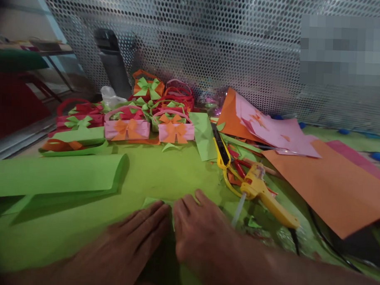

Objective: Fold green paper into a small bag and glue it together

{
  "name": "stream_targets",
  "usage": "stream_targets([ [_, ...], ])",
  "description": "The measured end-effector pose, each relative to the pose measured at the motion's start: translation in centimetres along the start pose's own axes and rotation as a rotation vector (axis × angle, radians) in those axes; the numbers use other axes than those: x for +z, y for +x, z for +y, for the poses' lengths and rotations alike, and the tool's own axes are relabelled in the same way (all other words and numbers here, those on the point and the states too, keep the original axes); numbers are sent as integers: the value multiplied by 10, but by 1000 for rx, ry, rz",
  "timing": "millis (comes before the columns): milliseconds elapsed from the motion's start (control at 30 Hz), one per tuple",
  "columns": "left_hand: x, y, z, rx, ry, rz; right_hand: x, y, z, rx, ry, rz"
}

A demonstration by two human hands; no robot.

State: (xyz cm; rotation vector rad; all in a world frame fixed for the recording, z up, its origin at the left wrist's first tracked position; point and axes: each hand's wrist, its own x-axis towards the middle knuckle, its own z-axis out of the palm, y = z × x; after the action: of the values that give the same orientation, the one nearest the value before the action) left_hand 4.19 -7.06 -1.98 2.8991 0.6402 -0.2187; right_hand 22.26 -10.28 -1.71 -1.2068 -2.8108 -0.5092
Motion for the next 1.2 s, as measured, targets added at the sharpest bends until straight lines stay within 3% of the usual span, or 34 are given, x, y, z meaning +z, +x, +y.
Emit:
stream_targets([
  [200, -8, 5, -1, -83, -82, 37, -7, -8, 7, -71, 2, -160],
  [367, -2, 5, -5, -54, -89, 51, -13, -15, 29, -67, 218, -295],
  [433, 3, 4, -6, -32, -50, 71, -19, -12, 42, 19, 315, -390],
  [500, 5, 3, -7, -17, -10, 74, -21, -8, 53, 214, 286, -396],
  [600, 4, 2, -5, -19, 39, 18, -16, 0, 60, 309, 326, -379],
  [733, 0, 3, -3, -57, 66, -53, -7, 5, 56, 275, 444, -372],
  [867, -3, 3, -2, -44, 62, -84, -7, -1, 53, 129, 454, -328],
  [1000, -9, 6, 0, -49, 14, -134, -8, -11, 39, -46, 274, -260],
  [1200, -14, 9, 5, -127, -31, -71, -2, -11, 4, 9, -87, -265],
])
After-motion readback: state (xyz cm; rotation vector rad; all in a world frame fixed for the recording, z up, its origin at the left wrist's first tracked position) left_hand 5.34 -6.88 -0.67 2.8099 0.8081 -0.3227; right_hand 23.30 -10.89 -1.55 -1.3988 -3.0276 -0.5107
